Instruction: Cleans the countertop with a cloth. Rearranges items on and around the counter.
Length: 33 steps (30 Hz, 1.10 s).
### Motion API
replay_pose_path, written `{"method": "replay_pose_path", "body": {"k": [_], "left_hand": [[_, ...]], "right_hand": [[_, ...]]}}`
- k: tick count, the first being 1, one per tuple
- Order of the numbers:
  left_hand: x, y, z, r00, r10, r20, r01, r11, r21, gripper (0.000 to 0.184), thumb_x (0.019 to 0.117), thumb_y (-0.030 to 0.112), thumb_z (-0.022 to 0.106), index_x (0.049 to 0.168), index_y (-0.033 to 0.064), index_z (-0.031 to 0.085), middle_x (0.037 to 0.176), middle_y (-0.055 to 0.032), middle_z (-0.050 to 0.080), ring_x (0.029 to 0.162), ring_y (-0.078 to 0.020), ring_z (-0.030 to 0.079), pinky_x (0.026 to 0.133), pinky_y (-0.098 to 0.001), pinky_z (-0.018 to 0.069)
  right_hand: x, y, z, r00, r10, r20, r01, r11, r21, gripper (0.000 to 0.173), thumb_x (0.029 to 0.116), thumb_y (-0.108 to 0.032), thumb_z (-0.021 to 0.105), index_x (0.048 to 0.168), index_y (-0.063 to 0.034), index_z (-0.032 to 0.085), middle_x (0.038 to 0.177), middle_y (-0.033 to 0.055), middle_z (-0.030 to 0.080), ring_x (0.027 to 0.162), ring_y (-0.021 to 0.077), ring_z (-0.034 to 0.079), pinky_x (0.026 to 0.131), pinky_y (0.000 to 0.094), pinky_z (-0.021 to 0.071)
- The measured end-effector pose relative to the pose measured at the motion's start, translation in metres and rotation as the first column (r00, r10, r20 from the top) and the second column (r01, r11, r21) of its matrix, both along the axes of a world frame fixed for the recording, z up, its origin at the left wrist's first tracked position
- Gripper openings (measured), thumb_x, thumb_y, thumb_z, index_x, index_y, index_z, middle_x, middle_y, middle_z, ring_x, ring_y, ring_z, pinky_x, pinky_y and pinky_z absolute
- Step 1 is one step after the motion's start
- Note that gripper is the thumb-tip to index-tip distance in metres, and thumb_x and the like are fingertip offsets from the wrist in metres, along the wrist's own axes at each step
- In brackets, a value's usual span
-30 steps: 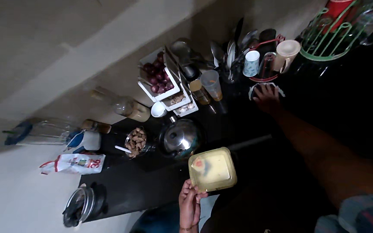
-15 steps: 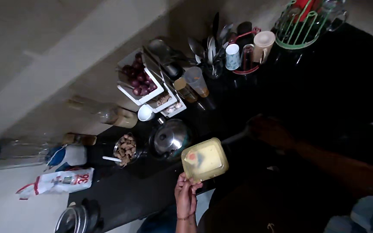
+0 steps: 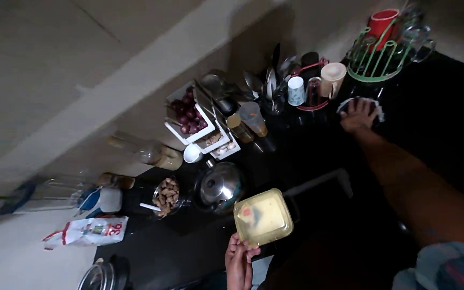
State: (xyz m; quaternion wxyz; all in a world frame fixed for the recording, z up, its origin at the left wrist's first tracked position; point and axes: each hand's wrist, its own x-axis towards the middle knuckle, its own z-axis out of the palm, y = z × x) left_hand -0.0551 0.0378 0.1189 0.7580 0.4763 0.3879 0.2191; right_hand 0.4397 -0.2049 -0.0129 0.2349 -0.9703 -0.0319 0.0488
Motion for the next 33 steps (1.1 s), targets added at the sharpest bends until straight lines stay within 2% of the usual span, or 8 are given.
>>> {"method": "replay_pose_path", "body": {"k": [4, 8, 12, 17, 23, 26, 30, 33], "left_hand": [[0.010, -0.001, 0.004, 1.000, -0.005, -0.022, 0.005, 1.000, -0.008, 0.022, 0.0897, -0.002, 0.045, 0.104, 0.0021, 0.062, 0.080, -0.0086, 0.075, 0.062, -0.0167, 0.073, 0.057, -0.0319, 0.0632], [0.023, 0.003, 0.002, 0.999, -0.043, -0.030, 0.042, 0.999, -0.013, 0.023, 0.0905, -0.003, 0.044, 0.105, 0.0017, 0.061, 0.081, -0.0100, 0.075, 0.063, -0.0183, 0.073, 0.058, -0.0325, 0.0636], [0.042, 0.005, 0.005, 0.994, -0.093, -0.064, 0.093, 0.996, -0.003, 0.023, 0.0909, -0.002, 0.043, 0.105, 0.0016, 0.061, 0.080, -0.0093, 0.074, 0.062, -0.0178, 0.073, 0.058, -0.0319, 0.0634], [0.061, 0.007, 0.003, 0.990, -0.142, -0.019, 0.142, 0.990, 0.005, 0.022, 0.0891, -0.001, 0.050, 0.108, 0.0004, 0.060, 0.083, -0.0107, 0.075, 0.063, -0.0191, 0.073, 0.058, -0.0335, 0.0638], [0.069, 0.009, -0.001, 0.992, -0.122, 0.004, 0.122, 0.992, 0.003, 0.020, 0.0891, 0.001, 0.049, 0.105, 0.0019, 0.061, 0.080, -0.0103, 0.074, 0.062, -0.0186, 0.073, 0.058, -0.0330, 0.0635], [0.069, 0.009, -0.004, 0.993, -0.115, -0.006, 0.115, 0.993, 0.000, 0.021, 0.0898, 0.000, 0.046, 0.105, 0.0025, 0.061, 0.079, -0.0089, 0.074, 0.062, -0.0172, 0.073, 0.059, -0.0314, 0.0632], [0.075, 0.015, 0.000, 0.993, -0.119, -0.005, 0.119, 0.993, 0.004, 0.024, 0.0882, 0.000, 0.046, 0.106, 0.0017, 0.062, 0.080, -0.0084, 0.074, 0.062, -0.0167, 0.072, 0.058, -0.0315, 0.0631], [0.084, 0.019, 0.005, 0.988, -0.151, 0.016, 0.151, 0.988, 0.024, 0.025, 0.0880, 0.000, 0.045, 0.106, 0.0040, 0.062, 0.081, -0.0059, 0.075, 0.063, -0.0154, 0.073, 0.058, -0.0306, 0.0629]], "right_hand": [[-0.025, 0.091, -0.023, 0.980, 0.085, 0.182, -0.093, 0.995, 0.034, 0.068, 0.1092, -0.044, 0.037, 0.161, -0.0008, 0.031, 0.167, 0.0302, 0.021, 0.157, 0.0495, 0.010, 0.120, 0.0759, -0.0023], [-0.040, 0.149, -0.024, 0.982, 0.038, 0.183, -0.051, 0.997, 0.065, 0.071, 0.1057, -0.041, 0.048, 0.158, 0.0042, 0.032, 0.165, 0.0355, 0.018, 0.156, 0.0524, 0.010, 0.120, 0.0757, 0.0009], [-0.051, 0.165, -0.004, 0.967, 0.251, 0.054, -0.255, 0.961, 0.108, 0.069, 0.1062, -0.036, 0.052, 0.161, 0.0008, 0.030, 0.169, 0.0295, 0.015, 0.157, 0.0484, 0.005, 0.121, 0.0742, -0.0018], [-0.012, 0.164, -0.017, 0.850, 0.526, 0.025, -0.527, 0.848, 0.060, 0.061, 0.1074, -0.041, 0.049, 0.162, -0.0173, 0.035, 0.172, 0.0131, 0.022, 0.160, 0.0364, 0.011, 0.124, 0.0681, -0.0006], [-0.037, 0.173, -0.001, 0.838, 0.546, -0.010, -0.544, 0.836, 0.068, 0.064, 0.1070, -0.042, 0.049, 0.162, -0.0133, 0.035, 0.172, 0.0162, 0.018, 0.160, 0.0389, 0.005, 0.123, 0.0688, -0.0052], [-0.096, 0.177, 0.015, 0.650, 0.753, -0.107, -0.749, 0.658, 0.078, 0.064, 0.1099, -0.043, 0.040, 0.166, -0.0176, 0.022, 0.174, 0.0128, 0.007, 0.161, 0.0348, -0.004, 0.124, 0.0670, -0.0094], [-0.207, 0.132, 0.014, 0.488, 0.868, 0.098, -0.823, 0.420, 0.382, 0.060, 0.1003, -0.027, 0.061, 0.154, -0.0047, 0.046, 0.164, 0.0160, 0.037, 0.156, 0.0319, 0.025, 0.128, 0.0552, 0.0060], [-0.252, 0.073, 0.028, 0.273, 0.960, 0.053, -0.898, 0.235, 0.372, 0.055, 0.1014, -0.030, 0.064, 0.150, -0.0053, 0.053, 0.163, 0.0190, 0.038, 0.157, 0.0366, 0.021, 0.127, 0.0611, 0.0030]]}}
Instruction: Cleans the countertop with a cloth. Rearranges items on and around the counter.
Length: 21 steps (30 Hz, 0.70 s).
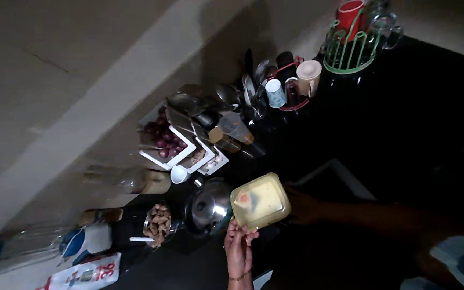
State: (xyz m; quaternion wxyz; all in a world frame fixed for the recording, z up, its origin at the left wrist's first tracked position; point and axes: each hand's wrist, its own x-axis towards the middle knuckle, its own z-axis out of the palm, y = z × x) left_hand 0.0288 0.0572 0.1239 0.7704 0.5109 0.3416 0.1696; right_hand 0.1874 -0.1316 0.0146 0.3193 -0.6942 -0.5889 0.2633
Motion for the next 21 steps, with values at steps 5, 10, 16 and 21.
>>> {"method": "replay_pose_path", "body": {"k": [5, 10, 16, 21], "left_hand": [[0.029, -0.005, 0.005, 0.998, -0.036, -0.047, 0.038, 0.998, 0.041, 0.023, 0.0927, -0.002, 0.040, 0.108, 0.0023, 0.057, 0.081, -0.0054, 0.073, 0.066, -0.0151, 0.073, 0.061, -0.0308, 0.0637], [0.078, -0.014, -0.001, 0.989, -0.055, -0.141, 0.064, 0.996, 0.058, 0.018, 0.1009, -0.004, 0.039, 0.111, -0.0020, 0.054, 0.080, -0.0063, 0.068, 0.067, -0.0154, 0.071, 0.064, -0.0312, 0.0634], [0.148, -0.027, -0.014, 0.984, -0.013, -0.179, 0.022, 0.999, 0.045, 0.014, 0.1039, -0.002, 0.042, 0.116, -0.0057, 0.049, 0.082, -0.0087, 0.062, 0.067, -0.0157, 0.068, 0.066, -0.0312, 0.0626], [0.196, -0.036, -0.034, 0.984, -0.018, -0.179, 0.031, 0.997, 0.066, 0.017, 0.1032, -0.003, 0.046, 0.118, -0.0098, 0.049, 0.083, -0.0120, 0.060, 0.067, -0.0169, 0.067, 0.067, -0.0314, 0.0623]], "right_hand": [[0.053, -0.118, -0.005, 0.834, -0.511, 0.207, 0.543, 0.826, -0.150, 0.055, 0.1043, -0.043, 0.055, 0.156, -0.0258, 0.048, 0.167, 0.0107, 0.035, 0.157, 0.0359, 0.023, 0.124, 0.0662, 0.0140], [0.164, -0.257, -0.046, 0.236, -0.868, 0.438, 0.972, 0.220, -0.087, 0.063, 0.1075, -0.052, 0.043, 0.162, -0.0205, 0.036, 0.169, 0.0182, 0.026, 0.157, 0.0452, 0.016, 0.121, 0.0750, 0.0054], [0.197, -0.207, -0.023, 0.051, -0.911, 0.410, 0.992, -0.002, -0.128, 0.072, 0.1085, -0.051, 0.038, 0.165, -0.0090, 0.023, 0.170, 0.0259, 0.013, 0.158, 0.0484, 0.005, 0.121, 0.0736, -0.0030], [0.083, -0.057, -0.023, 0.583, -0.754, 0.302, 0.787, 0.616, 0.018, 0.064, 0.1029, -0.044, 0.057, 0.157, -0.0119, 0.044, 0.165, 0.0188, 0.034, 0.156, 0.0414, 0.021, 0.124, 0.0677, 0.0124]]}}
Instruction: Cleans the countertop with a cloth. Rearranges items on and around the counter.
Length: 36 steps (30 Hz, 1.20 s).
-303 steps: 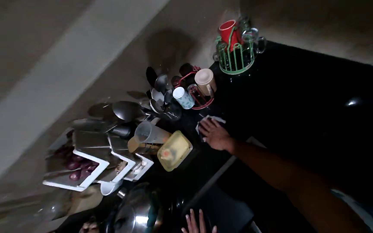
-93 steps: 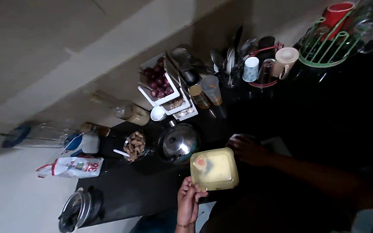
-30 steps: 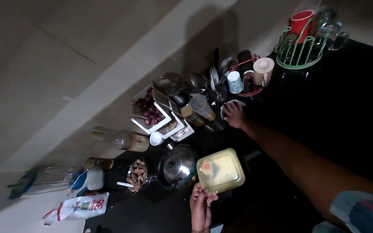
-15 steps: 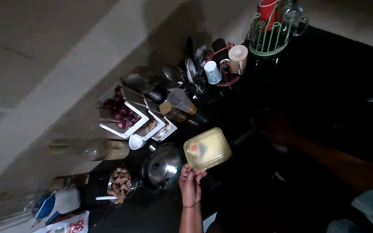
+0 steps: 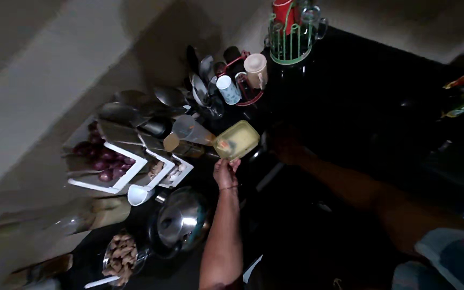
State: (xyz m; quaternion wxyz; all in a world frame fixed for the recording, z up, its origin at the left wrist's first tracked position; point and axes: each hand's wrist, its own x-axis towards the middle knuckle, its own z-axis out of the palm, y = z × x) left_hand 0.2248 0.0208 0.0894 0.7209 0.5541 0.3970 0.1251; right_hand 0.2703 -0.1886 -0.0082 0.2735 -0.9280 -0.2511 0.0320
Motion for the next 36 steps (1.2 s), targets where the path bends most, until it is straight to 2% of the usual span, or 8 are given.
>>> {"method": "replay_pose_path", "body": {"k": [6, 12, 16, 19, 24, 28, 33, 36], "left_hand": [[0.029, -0.007, -0.021, 1.000, -0.005, 0.001, 0.005, 1.000, -0.024, 0.018, 0.1036, -0.001, 0.043, 0.120, -0.0071, 0.046, 0.088, -0.0129, 0.055, 0.070, -0.0187, 0.064, 0.072, -0.0337, 0.0613], [0.019, 0.005, -0.040, 0.995, -0.089, 0.053, 0.094, 0.989, -0.113, 0.039, 0.1062, 0.006, 0.047, 0.143, -0.0031, 0.039, 0.108, -0.0172, 0.064, 0.088, -0.0214, 0.070, 0.084, -0.0364, 0.0603], [-0.032, 0.010, -0.016, 0.931, -0.357, -0.070, 0.362, 0.929, 0.081, 0.051, 0.1070, 0.010, 0.051, 0.153, 0.0005, 0.032, 0.128, -0.0233, 0.062, 0.101, -0.0264, 0.071, 0.091, -0.0416, 0.0587], [-0.096, 0.015, 0.018, 0.876, -0.432, -0.213, 0.480, 0.748, 0.458, 0.039, 0.1023, 0.010, 0.060, 0.139, -0.0020, 0.054, 0.115, -0.0162, 0.068, 0.093, -0.0189, 0.071, 0.084, -0.0361, 0.0607], [-0.201, 0.068, 0.055, 0.995, 0.081, -0.058, 0.023, 0.378, 0.925, 0.032, 0.0974, 0.015, 0.066, 0.122, -0.0042, 0.066, 0.109, -0.0181, 0.070, 0.097, -0.0217, 0.069, 0.085, -0.0371, 0.0586], [-0.233, 0.153, 0.065, 0.847, 0.421, -0.326, -0.026, 0.644, 0.765, 0.063, 0.1055, 0.043, 0.053, 0.146, -0.0049, 0.048, 0.148, -0.0306, 0.048, 0.141, -0.0420, 0.043, 0.118, -0.0549, 0.0332], [-0.221, 0.185, 0.049, 0.792, 0.292, -0.536, 0.052, 0.842, 0.537, 0.059, 0.1063, 0.048, 0.051, 0.126, -0.0062, 0.064, 0.129, -0.0303, 0.062, 0.125, -0.0422, 0.058, 0.107, -0.0607, 0.0428], [-0.223, 0.187, 0.055, 0.816, 0.319, -0.483, 0.029, 0.811, 0.585, 0.043, 0.1016, 0.033, 0.064, 0.116, -0.0067, 0.066, 0.120, -0.0286, 0.065, 0.117, -0.0407, 0.061, 0.102, -0.0596, 0.0455]], "right_hand": [[-0.131, 0.020, 0.005, 0.732, 0.665, -0.146, -0.657, 0.746, 0.104, 0.062, 0.1019, -0.038, 0.063, 0.158, -0.0194, 0.044, 0.170, 0.0115, 0.029, 0.159, 0.0341, 0.016, 0.126, 0.0645, 0.0048], [-0.048, -0.148, 0.007, 0.994, -0.111, -0.011, 0.110, 0.992, -0.067, 0.051, 0.1035, -0.042, 0.055, 0.150, -0.0227, 0.055, 0.160, 0.0105, 0.046, 0.148, 0.0377, 0.040, 0.119, 0.0656, 0.0304], [0.011, -0.238, -0.026, 0.871, -0.491, -0.016, 0.476, 0.852, -0.217, 0.076, 0.1044, -0.066, 0.031, 0.165, -0.0205, 0.027, 0.172, 0.0176, 0.016, 0.159, 0.0443, 0.008, 0.121, 0.0750, 0.0009], [0.032, -0.210, -0.014, 0.765, -0.638, -0.086, 0.599, 0.755, -0.267, 0.081, 0.1041, -0.064, 0.034, 0.167, -0.0152, 0.019, 0.172, 0.0230, 0.009, 0.158, 0.0471, 0.004, 0.119, 0.0767, -0.0009], [-0.008, -0.092, 0.015, 0.981, -0.196, -0.011, 0.191, 0.967, -0.166, 0.071, 0.1084, -0.046, 0.043, 0.161, -0.0007, 0.029, 0.166, 0.0335, 0.017, 0.154, 0.0561, 0.010, 0.118, 0.0791, 0.0026], [-0.089, 0.006, 0.003, 0.955, 0.289, -0.067, -0.296, 0.945, -0.136, 0.070, 0.1062, -0.047, 0.047, 0.162, -0.0070, 0.033, 0.169, 0.0266, 0.019, 0.157, 0.0495, 0.010, 0.121, 0.0745, 0.0037], [-0.178, 0.057, 0.005, 0.664, 0.734, -0.139, -0.747, 0.654, -0.117, 0.064, 0.1065, -0.054, 0.042, 0.162, -0.0227, 0.037, 0.171, 0.0138, 0.023, 0.159, 0.0376, 0.014, 0.124, 0.0667, 0.0111], [-0.164, 0.033, 0.009, 0.780, 0.615, -0.113, -0.626, 0.766, -0.150, 0.068, 0.1012, -0.059, 0.051, 0.159, -0.0256, 0.042, 0.169, 0.0112, 0.030, 0.156, 0.0392, 0.024, 0.119, 0.0703, 0.0208]]}}
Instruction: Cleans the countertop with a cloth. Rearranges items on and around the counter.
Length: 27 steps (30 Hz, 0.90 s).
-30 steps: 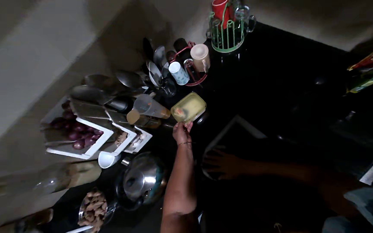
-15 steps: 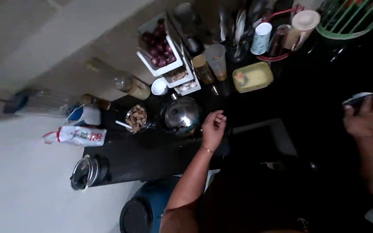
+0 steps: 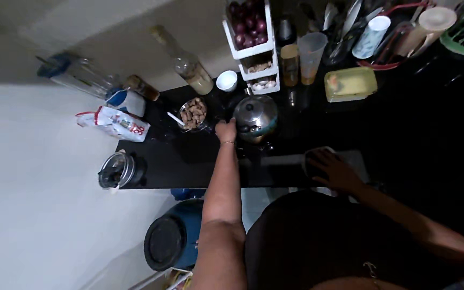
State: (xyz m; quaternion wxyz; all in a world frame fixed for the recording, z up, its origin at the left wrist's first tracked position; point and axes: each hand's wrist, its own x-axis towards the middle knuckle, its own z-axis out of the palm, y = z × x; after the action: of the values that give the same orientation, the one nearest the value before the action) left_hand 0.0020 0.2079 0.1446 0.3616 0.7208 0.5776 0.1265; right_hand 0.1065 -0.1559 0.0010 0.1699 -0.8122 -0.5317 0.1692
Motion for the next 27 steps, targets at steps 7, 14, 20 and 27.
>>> {"method": "replay_pose_path", "body": {"k": [7, 14, 20, 27], "left_hand": [[0.007, -0.018, 0.043, 0.819, 0.047, 0.571, 0.083, 0.976, -0.200, 0.028, 0.0985, 0.003, 0.062, 0.122, -0.0052, 0.050, 0.087, -0.0112, 0.067, 0.070, -0.0151, 0.069, 0.068, -0.0299, 0.0610], [-0.030, -0.028, 0.061, 0.687, 0.140, 0.713, 0.065, 0.965, -0.253, 0.030, 0.0981, -0.001, 0.060, 0.125, -0.0028, 0.048, 0.085, -0.0058, 0.058, 0.059, -0.0079, 0.057, 0.055, -0.0210, 0.0528], [-0.135, -0.047, 0.112, 0.680, 0.015, 0.733, 0.024, 0.999, -0.042, 0.021, 0.0978, 0.002, 0.059, 0.118, 0.0044, 0.058, 0.078, 0.0005, 0.062, 0.058, -0.0066, 0.057, 0.055, -0.0209, 0.0524], [-0.262, -0.100, 0.143, 0.767, 0.119, 0.630, -0.249, 0.961, 0.122, 0.015, 0.1047, 0.019, 0.055, 0.114, 0.0159, 0.067, 0.072, 0.0114, 0.062, 0.057, -0.0008, 0.056, 0.055, -0.0159, 0.0503]], "right_hand": [[0.103, -0.072, -0.014, 0.737, -0.660, 0.147, 0.670, 0.742, -0.029, 0.086, 0.1027, -0.067, 0.033, 0.165, -0.0095, 0.023, 0.170, 0.0295, 0.010, 0.157, 0.0493, 0.005, 0.122, 0.0718, -0.0002], [0.076, 0.027, -0.001, 0.836, -0.540, 0.099, 0.545, 0.838, -0.030, 0.080, 0.1062, -0.054, 0.042, 0.165, -0.0038, 0.020, 0.169, 0.0315, 0.008, 0.158, 0.0489, 0.003, 0.122, 0.0724, -0.0009], [0.016, 0.118, 0.002, 0.979, -0.188, 0.076, 0.188, 0.982, 0.015, 0.075, 0.1036, -0.048, 0.054, 0.162, -0.0055, 0.032, 0.167, 0.0309, 0.019, 0.157, 0.0471, 0.012, 0.123, 0.0722, 0.0064], [-0.009, 0.146, -0.021, 0.988, -0.023, 0.151, 0.020, 0.999, 0.025, 0.082, 0.1037, -0.063, 0.034, 0.165, -0.0101, 0.024, 0.170, 0.0276, 0.013, 0.158, 0.0462, 0.007, 0.122, 0.0720, 0.0027]]}}
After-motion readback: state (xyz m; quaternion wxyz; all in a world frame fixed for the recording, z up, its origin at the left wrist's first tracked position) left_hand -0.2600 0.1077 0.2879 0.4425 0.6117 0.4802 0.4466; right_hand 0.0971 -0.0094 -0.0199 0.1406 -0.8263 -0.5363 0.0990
